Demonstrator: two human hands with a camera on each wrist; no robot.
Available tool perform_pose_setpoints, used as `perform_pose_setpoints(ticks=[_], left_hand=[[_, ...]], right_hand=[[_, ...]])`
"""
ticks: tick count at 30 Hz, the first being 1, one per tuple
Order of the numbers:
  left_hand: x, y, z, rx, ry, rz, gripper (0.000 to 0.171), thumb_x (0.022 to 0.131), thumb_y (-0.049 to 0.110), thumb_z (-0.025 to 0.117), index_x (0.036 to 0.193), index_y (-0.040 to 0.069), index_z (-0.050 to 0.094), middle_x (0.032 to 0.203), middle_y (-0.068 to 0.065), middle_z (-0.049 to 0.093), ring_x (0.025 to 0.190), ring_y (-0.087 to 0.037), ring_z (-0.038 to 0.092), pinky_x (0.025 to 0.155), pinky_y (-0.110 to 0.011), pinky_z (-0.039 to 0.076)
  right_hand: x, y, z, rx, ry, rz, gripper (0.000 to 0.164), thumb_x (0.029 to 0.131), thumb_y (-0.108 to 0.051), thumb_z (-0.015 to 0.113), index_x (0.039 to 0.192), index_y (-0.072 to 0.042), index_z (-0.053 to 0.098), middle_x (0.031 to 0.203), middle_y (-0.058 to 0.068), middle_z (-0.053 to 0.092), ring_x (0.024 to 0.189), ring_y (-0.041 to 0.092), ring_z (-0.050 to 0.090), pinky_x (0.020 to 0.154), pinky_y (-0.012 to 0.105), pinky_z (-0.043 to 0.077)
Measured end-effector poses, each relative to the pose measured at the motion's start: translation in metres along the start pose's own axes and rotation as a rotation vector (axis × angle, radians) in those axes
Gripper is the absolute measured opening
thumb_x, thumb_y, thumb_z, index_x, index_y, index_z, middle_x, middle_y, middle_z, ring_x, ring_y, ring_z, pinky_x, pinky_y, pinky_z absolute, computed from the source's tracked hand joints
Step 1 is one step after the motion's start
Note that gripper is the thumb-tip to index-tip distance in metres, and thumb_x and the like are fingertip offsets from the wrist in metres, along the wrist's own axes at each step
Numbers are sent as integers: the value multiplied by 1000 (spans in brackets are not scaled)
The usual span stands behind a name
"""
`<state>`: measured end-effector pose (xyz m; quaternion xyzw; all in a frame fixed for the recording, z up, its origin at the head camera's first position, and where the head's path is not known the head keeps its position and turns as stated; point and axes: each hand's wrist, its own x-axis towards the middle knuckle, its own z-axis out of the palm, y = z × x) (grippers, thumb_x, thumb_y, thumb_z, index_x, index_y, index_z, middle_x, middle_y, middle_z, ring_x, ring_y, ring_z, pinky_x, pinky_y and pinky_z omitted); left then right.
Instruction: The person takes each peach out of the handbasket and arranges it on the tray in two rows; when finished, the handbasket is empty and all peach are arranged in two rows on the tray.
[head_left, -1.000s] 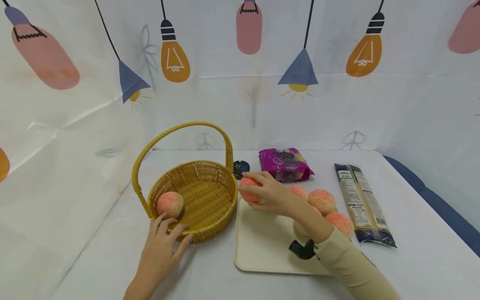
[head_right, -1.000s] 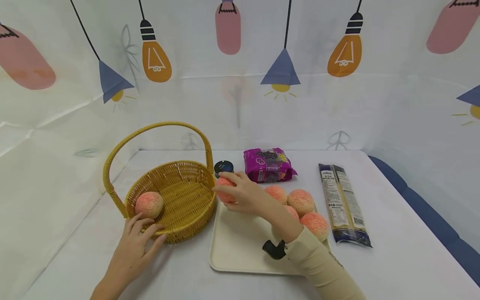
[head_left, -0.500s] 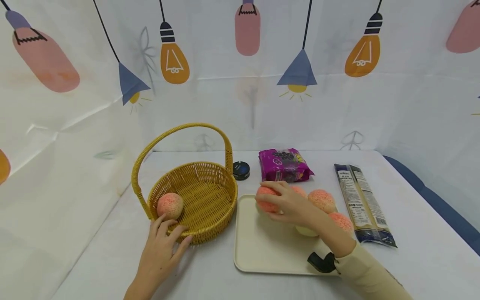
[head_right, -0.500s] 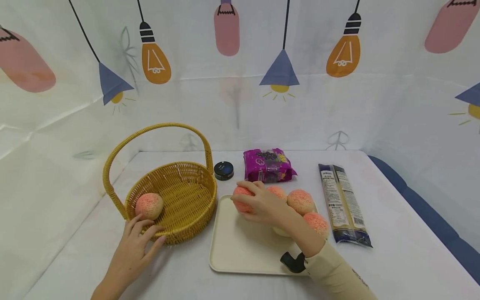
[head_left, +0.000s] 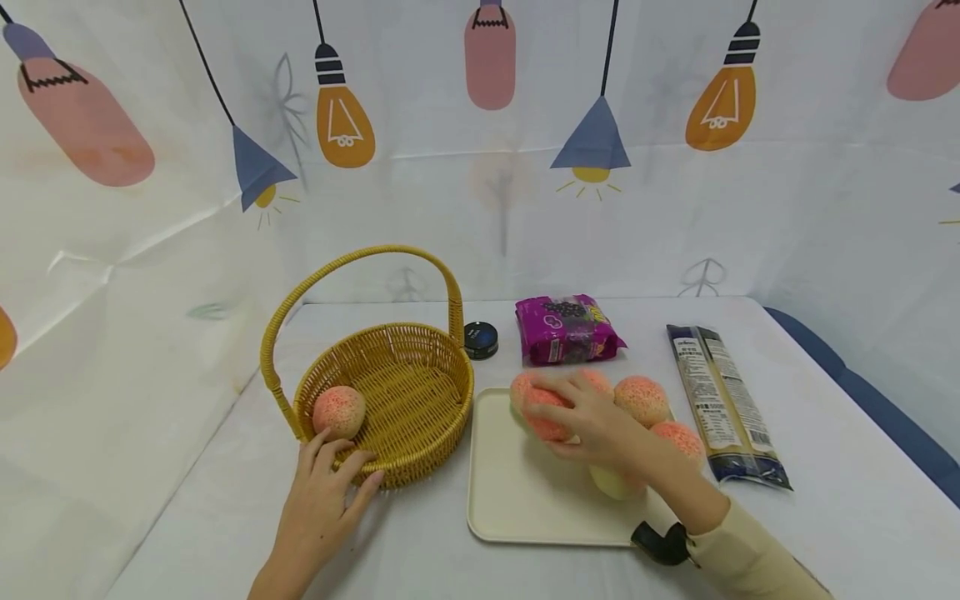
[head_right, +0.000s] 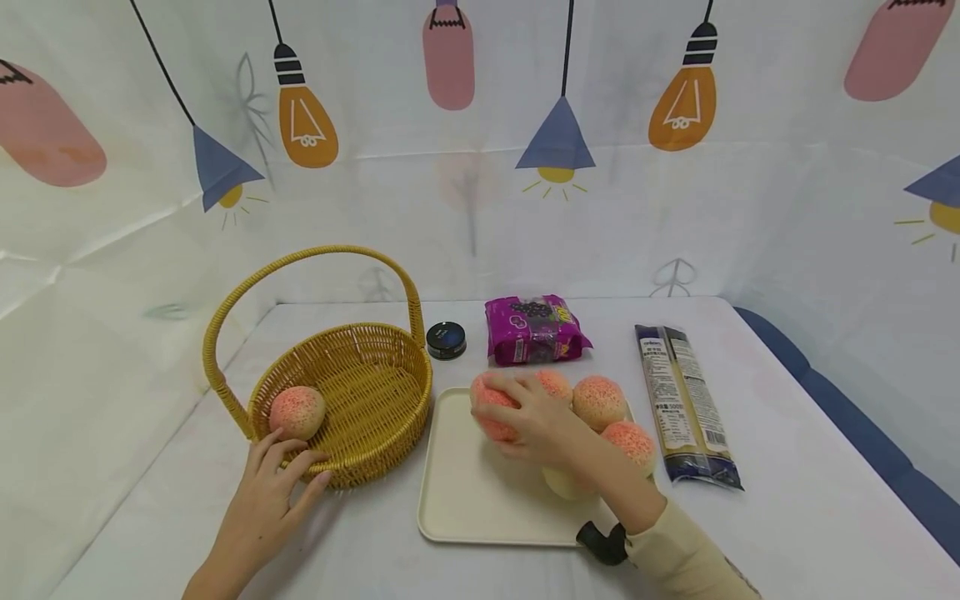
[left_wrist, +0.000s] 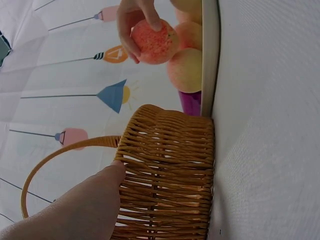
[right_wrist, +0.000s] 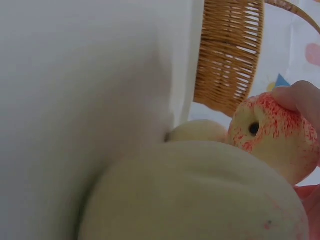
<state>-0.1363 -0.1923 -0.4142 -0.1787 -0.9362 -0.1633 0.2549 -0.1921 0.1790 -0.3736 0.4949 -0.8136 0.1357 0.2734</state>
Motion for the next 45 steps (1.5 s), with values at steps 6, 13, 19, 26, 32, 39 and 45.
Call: perform_pose_setpoints(ticks=[6,13,19,26,32,39,45], left_hand=[[0,0,0,0,9,10,18,85,35,63,90,18,65,102,-15,54,121,-38,33,98,-56,27],[0,-1,1,-1,10,7,18,85,36,63,90,19,65,103,-15,54,121,-38,33,98,-56,27],[0,-1,1,-1,22,16,17,85,35,64,90,19,65,102,-15,54,121,-38,34,98,-55,27],[-1,-1,0,6,16,15,18,85,36,63,90,19,65,102,-14,54,119,-38,34,97,-57,27],[0,-2,0,-2,15,12,19,85,37,63,91,18,66,102,-15,54,121,-37,33,98,-55,27],[-1,-1,0,-8,23,13,18,84,35,64,90,19,65,102,-14,54,121,-38,34,98,-55,28],[0,-1,0,-14,32,25,17,84,34,65,90,18,65,101,-15,54,120,-39,34,97,-55,28]], right_hand=[[-7,-7,0,3,-46,19,49,67,-17,78,112,-17,61,123,13,50,97,25,49,72,34,51],[-12,-15,-2,-5,-139,36,50,67,-20,80,113,-21,59,124,12,49,100,30,50,75,37,53],[-20,-17,2,-9,-159,41,47,70,-21,78,113,-24,59,126,11,49,100,29,49,74,38,51],[-28,-15,10,-29,-168,4,49,66,-21,81,111,-23,61,125,11,50,101,28,49,74,39,52],[-29,-11,10,-48,-153,-30,49,62,-21,83,106,-24,62,123,10,50,99,29,49,73,40,52],[-29,-8,11,-80,-129,-95,41,63,-20,82,99,-22,64,120,8,52,94,28,51,75,40,50],[-30,-7,11,-83,-192,-49,36,67,-23,80,100,-23,65,122,5,52,100,28,51,83,39,47]])
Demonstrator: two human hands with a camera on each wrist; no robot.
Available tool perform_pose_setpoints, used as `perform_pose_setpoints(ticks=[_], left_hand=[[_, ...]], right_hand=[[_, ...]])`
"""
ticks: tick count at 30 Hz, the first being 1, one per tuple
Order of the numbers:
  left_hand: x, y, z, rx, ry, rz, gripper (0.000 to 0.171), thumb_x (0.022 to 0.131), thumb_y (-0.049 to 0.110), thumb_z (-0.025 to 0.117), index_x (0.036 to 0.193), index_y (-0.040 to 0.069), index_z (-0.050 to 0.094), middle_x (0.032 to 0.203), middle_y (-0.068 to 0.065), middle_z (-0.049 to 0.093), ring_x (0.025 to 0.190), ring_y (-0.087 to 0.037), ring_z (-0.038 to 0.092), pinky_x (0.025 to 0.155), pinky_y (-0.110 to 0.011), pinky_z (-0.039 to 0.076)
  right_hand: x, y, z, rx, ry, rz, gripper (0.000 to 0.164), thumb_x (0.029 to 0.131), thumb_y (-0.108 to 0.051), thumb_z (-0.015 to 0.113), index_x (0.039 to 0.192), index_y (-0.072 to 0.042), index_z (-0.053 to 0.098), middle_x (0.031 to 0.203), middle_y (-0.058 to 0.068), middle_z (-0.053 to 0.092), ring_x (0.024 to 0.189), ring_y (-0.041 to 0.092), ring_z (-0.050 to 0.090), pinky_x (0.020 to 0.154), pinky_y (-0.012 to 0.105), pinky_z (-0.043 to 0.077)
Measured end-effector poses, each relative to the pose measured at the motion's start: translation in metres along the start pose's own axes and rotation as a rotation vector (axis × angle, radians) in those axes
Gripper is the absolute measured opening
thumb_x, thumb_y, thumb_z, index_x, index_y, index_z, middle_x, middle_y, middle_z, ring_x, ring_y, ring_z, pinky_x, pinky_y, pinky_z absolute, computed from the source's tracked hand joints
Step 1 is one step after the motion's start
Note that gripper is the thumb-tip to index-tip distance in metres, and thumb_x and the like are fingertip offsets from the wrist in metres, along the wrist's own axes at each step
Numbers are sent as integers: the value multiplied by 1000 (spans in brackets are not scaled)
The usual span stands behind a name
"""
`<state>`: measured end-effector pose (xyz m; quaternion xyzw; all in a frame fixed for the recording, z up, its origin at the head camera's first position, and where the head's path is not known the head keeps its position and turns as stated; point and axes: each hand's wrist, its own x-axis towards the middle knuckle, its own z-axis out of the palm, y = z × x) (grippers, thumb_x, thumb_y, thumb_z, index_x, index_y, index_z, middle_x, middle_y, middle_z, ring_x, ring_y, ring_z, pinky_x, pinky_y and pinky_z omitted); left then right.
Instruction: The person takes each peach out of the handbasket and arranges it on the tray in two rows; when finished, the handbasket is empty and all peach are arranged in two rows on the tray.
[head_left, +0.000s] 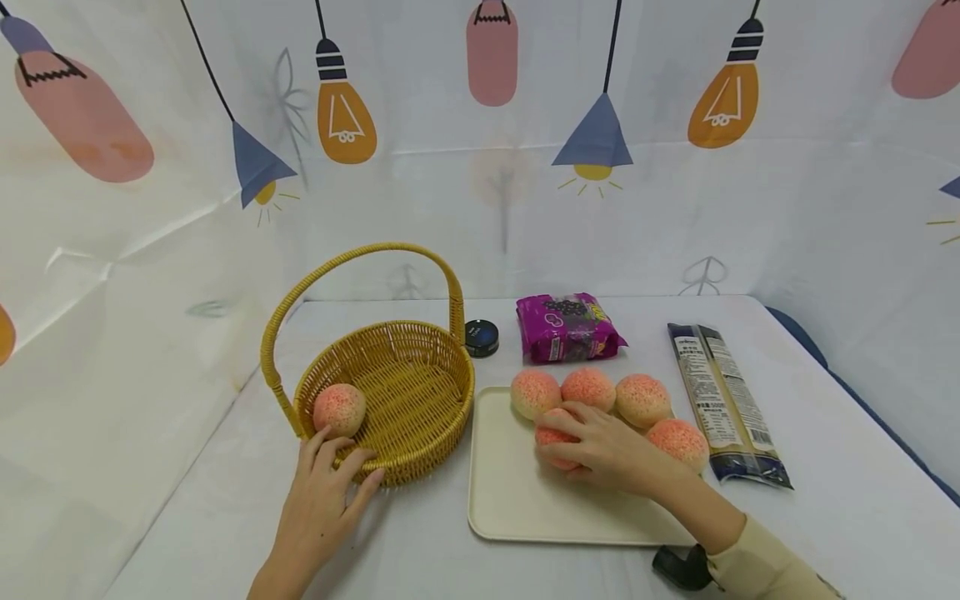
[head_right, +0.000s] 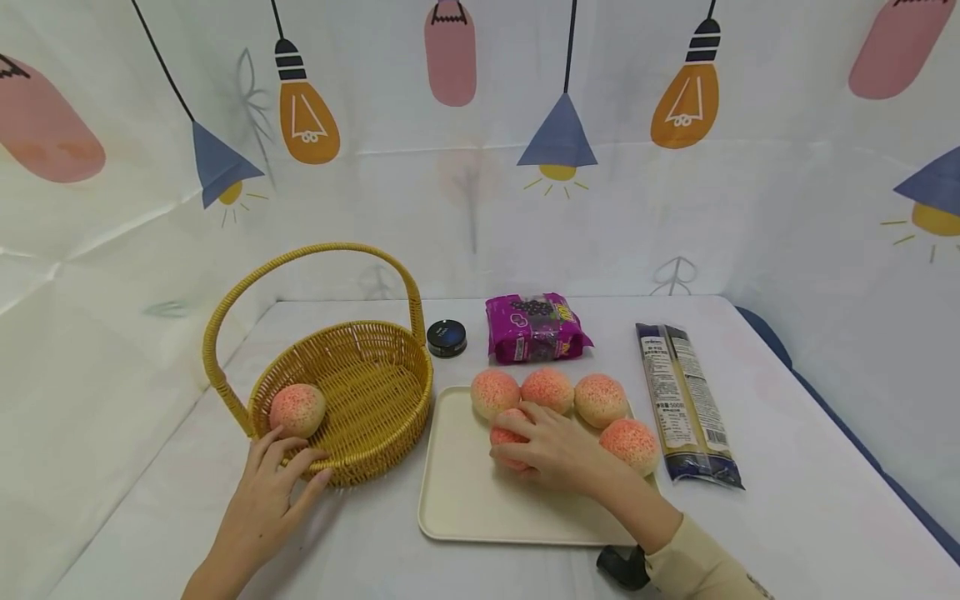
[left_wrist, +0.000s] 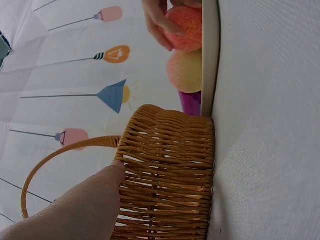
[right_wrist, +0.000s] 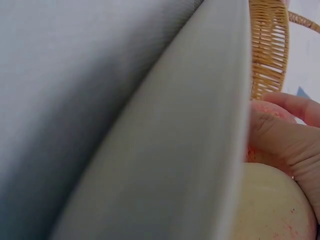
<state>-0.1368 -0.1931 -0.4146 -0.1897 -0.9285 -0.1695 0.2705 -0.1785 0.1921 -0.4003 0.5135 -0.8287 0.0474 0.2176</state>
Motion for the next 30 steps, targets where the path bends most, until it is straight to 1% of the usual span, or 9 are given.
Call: perform_pose_setpoints(ticks=[3,6,9,12,15,25,30], left_hand=[[0,0,0,-2,2,4,17,84,34,65,90,18,65,101,-15,54,120,-39,34,97,-56,29],[-1,-1,0,3,-1,3,17,84,34,65,90,18,65,101,-15,54,119,-39,34,97,-55,29],[-1,-1,0,8,-5,2,18,84,35,64,90,18,65,101,-15,54,119,-38,34,97,-54,28],[-1,-1,0,6,-4,3,17,84,35,64,90,18,65,101,-15,54,119,-38,34,97,-54,29],[-1,-1,0,0,0,2,17,84,34,64,90,18,65,101,-15,54,120,-38,34,97,-55,28],[-2,-1,0,4,5,4,16,84,33,65,90,18,65,101,-15,54,119,-39,35,97,-57,28],[-2,-2,1,4,6,14,18,84,34,64,91,18,65,100,-14,54,119,-39,35,97,-57,28]], right_hand=[[0,0,0,6,-14,14,39,67,-26,80,102,-23,64,123,6,51,102,28,50,87,40,45],[0,0,1,8,2,12,44,67,-30,80,107,-22,63,122,8,52,104,29,50,90,43,44],[-2,-1,1,4,24,16,51,66,-35,79,112,-20,62,122,10,53,106,31,50,90,45,44],[-3,-2,-1,5,37,39,59,66,-40,78,117,-20,60,121,11,54,108,32,50,88,47,45],[-4,-3,-4,16,41,60,62,66,-42,76,120,-19,58,122,12,53,109,32,49,87,48,45],[-3,-7,-12,38,26,90,48,75,-30,74,119,-19,59,125,13,50,114,28,46,93,45,43],[3,-11,-16,58,55,88,41,77,-25,72,116,-18,62,121,13,53,114,27,46,92,43,44]])
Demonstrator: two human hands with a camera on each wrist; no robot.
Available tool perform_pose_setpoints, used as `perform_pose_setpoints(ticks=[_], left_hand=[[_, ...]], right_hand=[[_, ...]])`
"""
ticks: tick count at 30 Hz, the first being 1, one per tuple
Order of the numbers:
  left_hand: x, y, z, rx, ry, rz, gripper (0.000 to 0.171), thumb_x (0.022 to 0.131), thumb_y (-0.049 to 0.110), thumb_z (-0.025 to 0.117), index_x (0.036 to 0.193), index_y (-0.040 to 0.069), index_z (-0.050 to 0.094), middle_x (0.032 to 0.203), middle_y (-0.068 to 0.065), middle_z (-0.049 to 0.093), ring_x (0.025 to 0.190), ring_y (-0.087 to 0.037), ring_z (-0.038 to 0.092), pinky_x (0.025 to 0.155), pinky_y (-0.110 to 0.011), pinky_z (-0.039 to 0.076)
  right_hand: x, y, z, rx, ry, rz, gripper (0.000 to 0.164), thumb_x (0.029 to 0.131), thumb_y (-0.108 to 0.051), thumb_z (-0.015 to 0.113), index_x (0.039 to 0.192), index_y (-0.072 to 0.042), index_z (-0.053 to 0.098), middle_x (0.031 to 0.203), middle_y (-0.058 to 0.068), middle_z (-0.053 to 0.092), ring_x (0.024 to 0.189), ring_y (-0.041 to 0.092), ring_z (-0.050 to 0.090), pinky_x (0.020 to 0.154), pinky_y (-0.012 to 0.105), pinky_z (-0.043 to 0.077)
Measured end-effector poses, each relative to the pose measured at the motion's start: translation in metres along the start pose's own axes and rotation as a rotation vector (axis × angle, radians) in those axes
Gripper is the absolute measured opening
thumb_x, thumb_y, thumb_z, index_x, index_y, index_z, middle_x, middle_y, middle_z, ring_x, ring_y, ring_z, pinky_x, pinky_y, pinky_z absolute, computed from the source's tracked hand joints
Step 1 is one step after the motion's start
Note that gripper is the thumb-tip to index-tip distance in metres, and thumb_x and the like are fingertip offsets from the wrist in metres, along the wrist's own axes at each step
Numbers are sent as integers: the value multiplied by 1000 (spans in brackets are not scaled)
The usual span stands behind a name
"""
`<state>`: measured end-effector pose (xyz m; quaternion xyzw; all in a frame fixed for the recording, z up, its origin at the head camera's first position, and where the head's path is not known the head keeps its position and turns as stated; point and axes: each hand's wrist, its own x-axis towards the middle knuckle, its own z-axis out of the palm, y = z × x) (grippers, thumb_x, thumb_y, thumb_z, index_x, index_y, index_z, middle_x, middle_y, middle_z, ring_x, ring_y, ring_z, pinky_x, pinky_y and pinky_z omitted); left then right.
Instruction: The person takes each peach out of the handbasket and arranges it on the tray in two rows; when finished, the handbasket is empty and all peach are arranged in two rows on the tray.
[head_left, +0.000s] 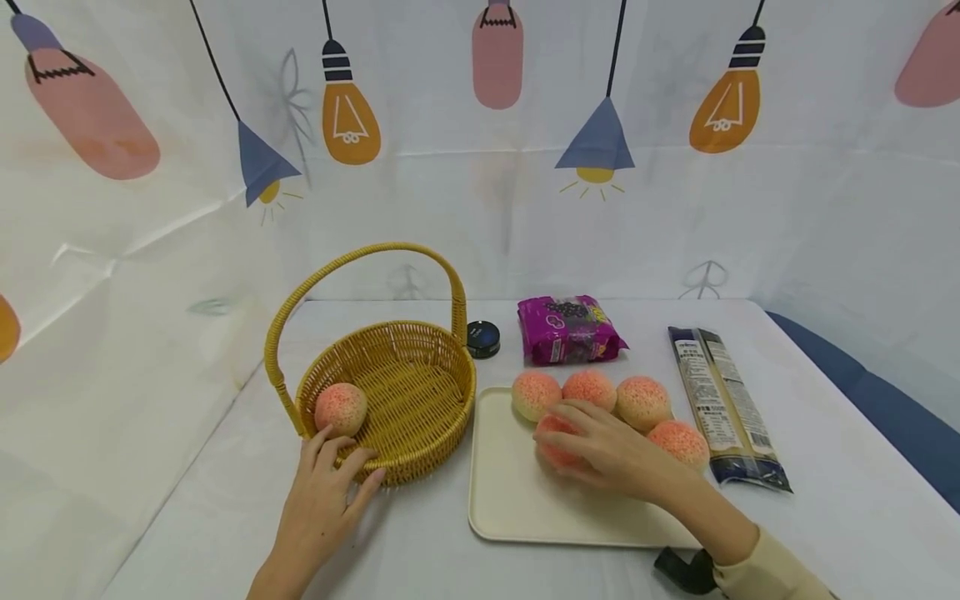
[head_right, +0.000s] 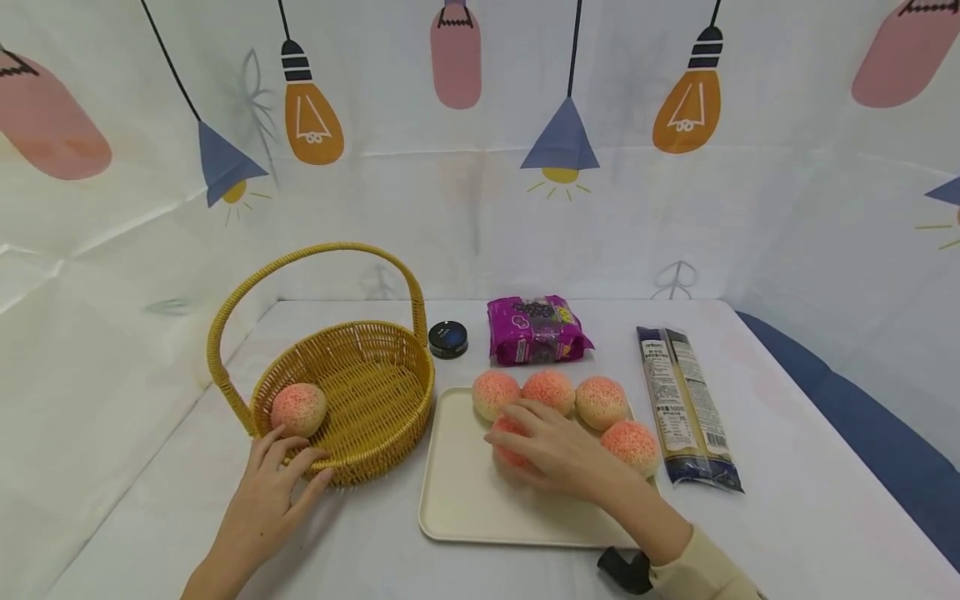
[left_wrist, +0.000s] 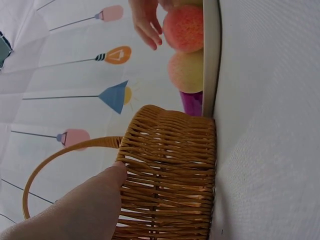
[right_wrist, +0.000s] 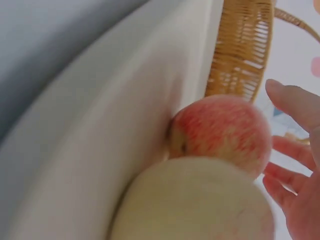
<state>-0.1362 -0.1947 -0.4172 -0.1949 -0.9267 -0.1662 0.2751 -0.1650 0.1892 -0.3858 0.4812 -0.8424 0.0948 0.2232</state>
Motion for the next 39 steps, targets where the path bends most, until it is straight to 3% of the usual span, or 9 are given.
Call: perform_pose_setpoints(ticks=[6,14,25,34,39], left_hand=[[0,1,-1,2,-3,0,19,85,35,63,92,17,66,101,-14,54,118,-39,35,97,-56,28],[-1,2,-1,6,-9,-4,19,84,33,65,93,16,66,101,-13,54,118,-38,36,97,-55,28],[-1,1,-1,1,-4,-1,18,83,33,65,92,17,66,101,-12,54,118,-37,36,97,-55,29],[-1,2,0,6,-12,-12,18,84,33,65,93,18,66,101,-12,54,119,-37,35,98,-54,28],[0,1,-1,9,-17,-11,19,84,33,65,93,17,66,102,-13,54,119,-37,35,98,-54,29]], right_hand=[[17,-8,-4,6,26,-46,39,76,-17,73,114,-17,64,123,14,53,116,30,46,93,44,44],[39,-12,-4,-4,-43,-64,38,81,-25,69,117,-16,61,130,10,49,121,28,42,96,42,41],[78,-17,-4,33,-88,-86,42,86,-25,65,126,-17,54,133,10,44,121,25,41,99,39,38],[110,-23,4,12,-17,-165,42,83,-24,68,122,-15,56,129,10,47,116,24,46,94,35,43],[127,-25,7,53,-61,-161,42,85,-24,65,125,-15,54,130,10,46,118,22,44,98,33,39]])
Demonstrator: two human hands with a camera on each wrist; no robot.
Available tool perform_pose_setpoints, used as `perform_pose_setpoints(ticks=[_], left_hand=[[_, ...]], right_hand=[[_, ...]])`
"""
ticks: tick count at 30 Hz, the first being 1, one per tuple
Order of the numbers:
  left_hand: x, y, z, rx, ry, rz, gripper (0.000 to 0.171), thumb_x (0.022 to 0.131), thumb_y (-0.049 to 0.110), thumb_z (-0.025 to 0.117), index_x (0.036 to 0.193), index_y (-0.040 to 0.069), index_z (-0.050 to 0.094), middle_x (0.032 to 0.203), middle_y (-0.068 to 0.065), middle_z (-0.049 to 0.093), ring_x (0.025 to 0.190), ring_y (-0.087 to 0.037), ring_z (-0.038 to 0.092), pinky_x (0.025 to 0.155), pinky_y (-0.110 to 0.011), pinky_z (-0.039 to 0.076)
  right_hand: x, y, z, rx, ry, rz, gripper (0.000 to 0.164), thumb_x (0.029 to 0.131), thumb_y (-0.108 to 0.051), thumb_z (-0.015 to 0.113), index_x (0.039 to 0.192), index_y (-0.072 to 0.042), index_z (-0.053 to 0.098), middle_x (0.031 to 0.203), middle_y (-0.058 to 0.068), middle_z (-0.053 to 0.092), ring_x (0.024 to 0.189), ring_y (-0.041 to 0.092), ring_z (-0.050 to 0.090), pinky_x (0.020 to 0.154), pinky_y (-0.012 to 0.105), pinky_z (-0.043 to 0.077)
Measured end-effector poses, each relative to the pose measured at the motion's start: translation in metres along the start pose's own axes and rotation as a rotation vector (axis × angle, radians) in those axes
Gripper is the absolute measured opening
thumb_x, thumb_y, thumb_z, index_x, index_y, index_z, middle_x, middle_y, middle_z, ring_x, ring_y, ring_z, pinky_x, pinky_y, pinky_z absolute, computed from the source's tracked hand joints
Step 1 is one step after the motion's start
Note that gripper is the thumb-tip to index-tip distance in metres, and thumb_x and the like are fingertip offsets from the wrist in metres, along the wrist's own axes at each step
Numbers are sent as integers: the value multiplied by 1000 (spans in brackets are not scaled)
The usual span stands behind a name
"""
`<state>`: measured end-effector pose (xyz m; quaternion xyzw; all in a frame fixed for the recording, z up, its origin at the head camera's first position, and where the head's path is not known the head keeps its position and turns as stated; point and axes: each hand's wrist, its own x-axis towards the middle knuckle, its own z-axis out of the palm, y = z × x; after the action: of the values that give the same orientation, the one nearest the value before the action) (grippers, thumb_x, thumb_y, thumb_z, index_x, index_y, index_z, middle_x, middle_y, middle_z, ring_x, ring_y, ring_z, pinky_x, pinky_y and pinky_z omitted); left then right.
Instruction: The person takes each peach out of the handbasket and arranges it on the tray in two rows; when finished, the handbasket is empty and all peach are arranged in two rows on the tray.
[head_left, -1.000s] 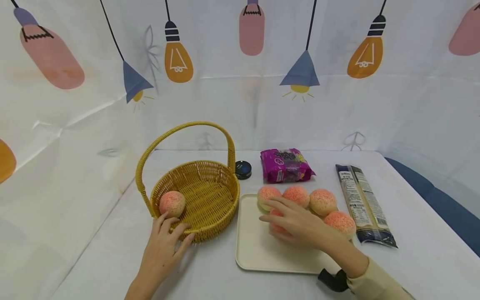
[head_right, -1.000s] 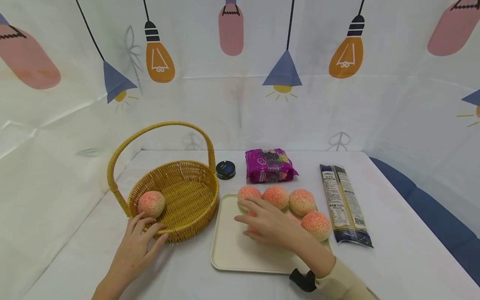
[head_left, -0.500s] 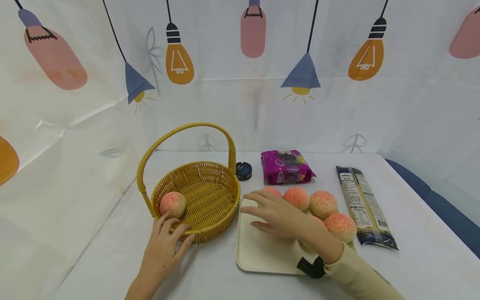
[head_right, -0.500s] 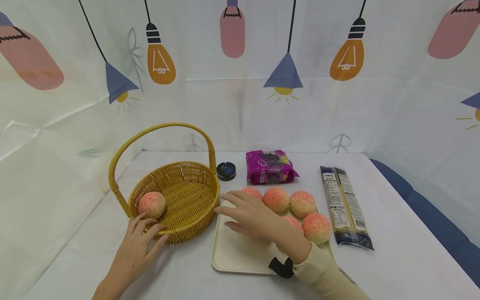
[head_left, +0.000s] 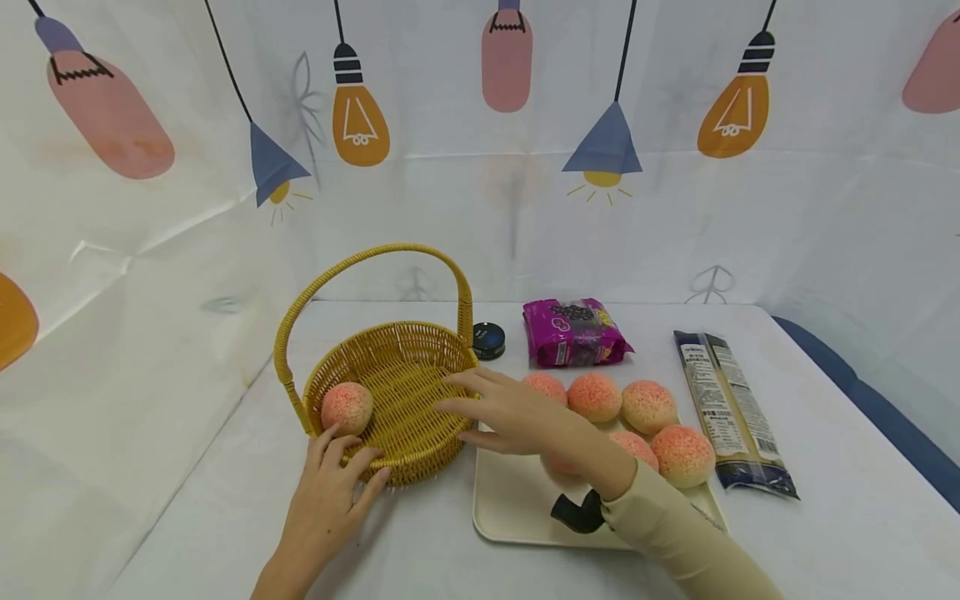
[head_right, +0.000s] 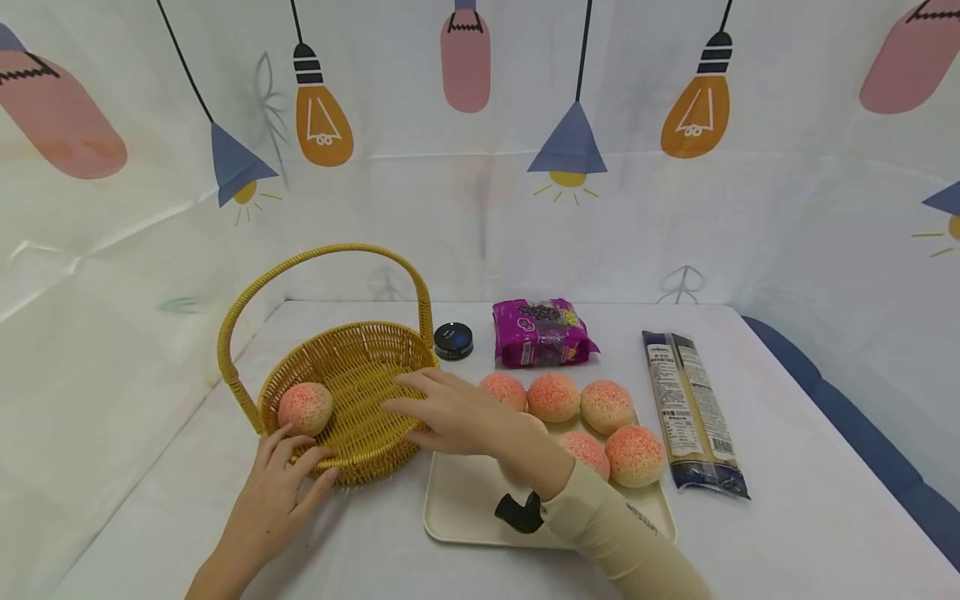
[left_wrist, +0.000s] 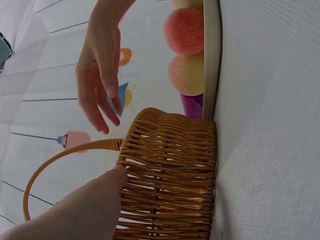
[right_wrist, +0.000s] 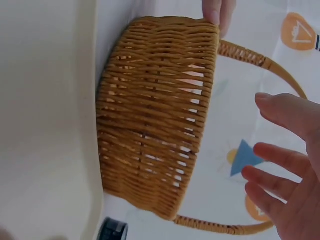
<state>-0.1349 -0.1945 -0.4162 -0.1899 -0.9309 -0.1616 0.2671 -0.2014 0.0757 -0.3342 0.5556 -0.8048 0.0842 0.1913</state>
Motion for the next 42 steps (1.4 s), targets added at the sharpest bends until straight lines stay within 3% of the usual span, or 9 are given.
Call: perform_pose_setpoints(ticks=[6,13,25,29,32,37,42], left_hand=[[0,-1,0,7,7,18,20,84,35,64,93,17,66,101,-12,54,118,-38,36,97,-54,30],[1,-1,1,4,32,47,20,85,33,64,92,15,66,99,-11,55,116,-39,38,98,-53,29],[1,1,1,17,42,56,21,86,34,62,92,13,66,99,-11,55,116,-39,38,97,-54,31],[2,1,0,13,38,52,22,86,35,62,92,13,66,100,-12,55,116,-39,38,97,-61,27],[2,0,1,10,43,62,24,87,36,60,91,13,65,100,-12,55,115,-40,39,96,-65,25],[0,0,2,18,57,92,29,90,40,55,90,13,64,99,-12,55,113,-41,40,96,-61,28],[0,1,1,25,35,62,26,89,39,57,91,14,63,103,-12,55,115,-39,39,95,-65,26]], right_hand=[[18,1,5,81,-113,56,43,88,-26,62,129,-19,51,136,8,42,123,22,40,102,33,35],[39,5,19,168,-164,69,41,90,-25,59,130,-17,50,138,9,39,124,23,39,104,33,32],[70,6,40,142,-233,64,41,91,-28,57,131,-17,50,138,9,39,128,21,35,107,32,26],[80,4,46,124,-241,45,44,91,-28,58,132,-17,49,140,8,36,129,20,33,108,31,24],[87,2,52,110,-252,17,43,90,-26,60,131,-17,49,141,8,36,130,20,33,108,30,24],[95,-3,63,102,-270,-39,41,89,-15,59,129,-17,49,145,8,31,132,20,29,109,26,19],[104,-9,69,82,-280,-73,51,89,-7,57,137,-16,43,145,8,32,135,21,22,110,27,15]])
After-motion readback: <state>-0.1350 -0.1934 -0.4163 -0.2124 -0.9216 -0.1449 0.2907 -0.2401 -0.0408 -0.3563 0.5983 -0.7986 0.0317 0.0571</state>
